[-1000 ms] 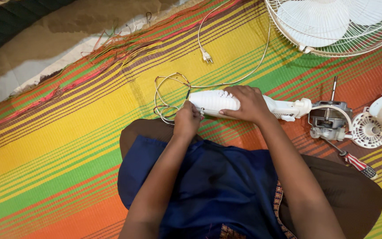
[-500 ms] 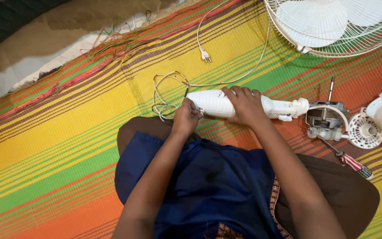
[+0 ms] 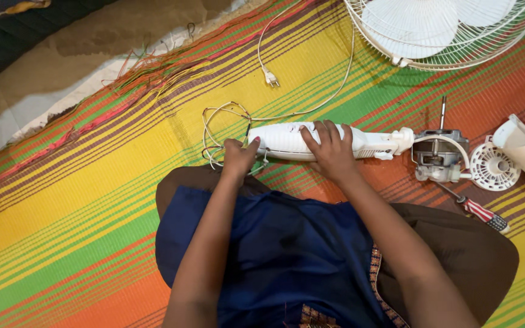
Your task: The person disassembles a white pedestal fan, removes the motor housing, and uses a screwdriver to adjust internal components. They then reassemble the fan body and secure it with screws.
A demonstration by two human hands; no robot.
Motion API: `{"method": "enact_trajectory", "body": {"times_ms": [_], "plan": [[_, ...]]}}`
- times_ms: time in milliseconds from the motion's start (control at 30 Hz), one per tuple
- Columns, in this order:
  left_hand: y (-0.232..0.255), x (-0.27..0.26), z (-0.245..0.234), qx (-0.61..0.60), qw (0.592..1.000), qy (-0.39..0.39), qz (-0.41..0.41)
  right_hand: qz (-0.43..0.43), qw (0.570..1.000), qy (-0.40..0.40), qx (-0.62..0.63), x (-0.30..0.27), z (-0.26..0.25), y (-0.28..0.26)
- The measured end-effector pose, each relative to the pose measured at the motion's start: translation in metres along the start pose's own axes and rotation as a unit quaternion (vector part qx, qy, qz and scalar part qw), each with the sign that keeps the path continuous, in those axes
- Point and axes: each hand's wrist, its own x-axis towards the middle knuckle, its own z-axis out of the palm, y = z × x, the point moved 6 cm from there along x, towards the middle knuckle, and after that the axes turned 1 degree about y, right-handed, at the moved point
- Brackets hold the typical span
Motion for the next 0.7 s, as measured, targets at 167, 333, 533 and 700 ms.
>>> {"method": "enact_trajectory", "body": {"times_ms": [167,333,533,700], "plan": [[0.016,-0.003,0.001,-0.083,0.994,-0.052,-0.052,-0.007,0.999,-0.003,0.050,0.004,-0.003,0.007],[0.094,-0.057,-0.042,-0.042,0.959,0.034,0.278,0.024,0.992,-0.033,0.116,0.019,-0.024,0.029],[0.125,-0.184,-0.032,0.023,0.849,-0.110,0.517,-0.032,0.959,0.035,0.281,0.036,-0.098,0.074],[0.129,-0.169,0.010,-0.063,0.895,-0.164,0.411,-0.019,0.952,0.015,0.305,0.016,-0.142,0.082]]}}
